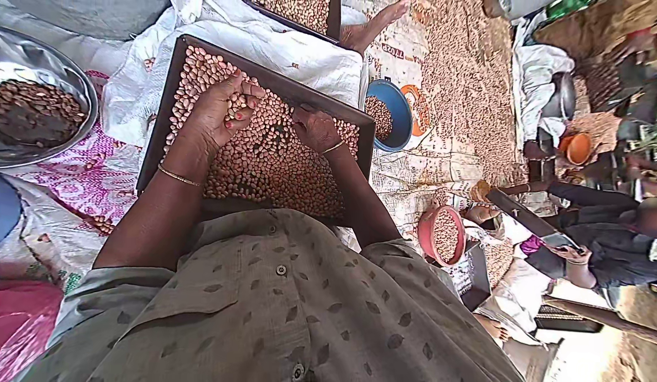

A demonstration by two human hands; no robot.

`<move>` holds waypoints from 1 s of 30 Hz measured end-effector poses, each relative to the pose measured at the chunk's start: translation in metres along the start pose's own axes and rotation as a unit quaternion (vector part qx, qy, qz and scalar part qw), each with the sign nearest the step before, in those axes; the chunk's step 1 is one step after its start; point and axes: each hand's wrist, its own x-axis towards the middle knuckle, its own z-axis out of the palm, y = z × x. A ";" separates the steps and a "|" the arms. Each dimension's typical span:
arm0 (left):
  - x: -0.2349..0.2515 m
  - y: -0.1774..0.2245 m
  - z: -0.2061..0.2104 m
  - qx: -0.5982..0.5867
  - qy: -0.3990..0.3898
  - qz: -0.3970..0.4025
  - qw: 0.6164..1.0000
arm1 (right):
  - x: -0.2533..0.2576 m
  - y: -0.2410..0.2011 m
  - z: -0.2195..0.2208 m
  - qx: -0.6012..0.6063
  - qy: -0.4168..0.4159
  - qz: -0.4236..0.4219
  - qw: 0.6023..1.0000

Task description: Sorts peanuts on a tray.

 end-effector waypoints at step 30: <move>0.000 -0.013 0.008 0.052 -0.131 -0.078 0.987 | -0.039 -0.078 0.003 0.398 0.376 -0.018 0.837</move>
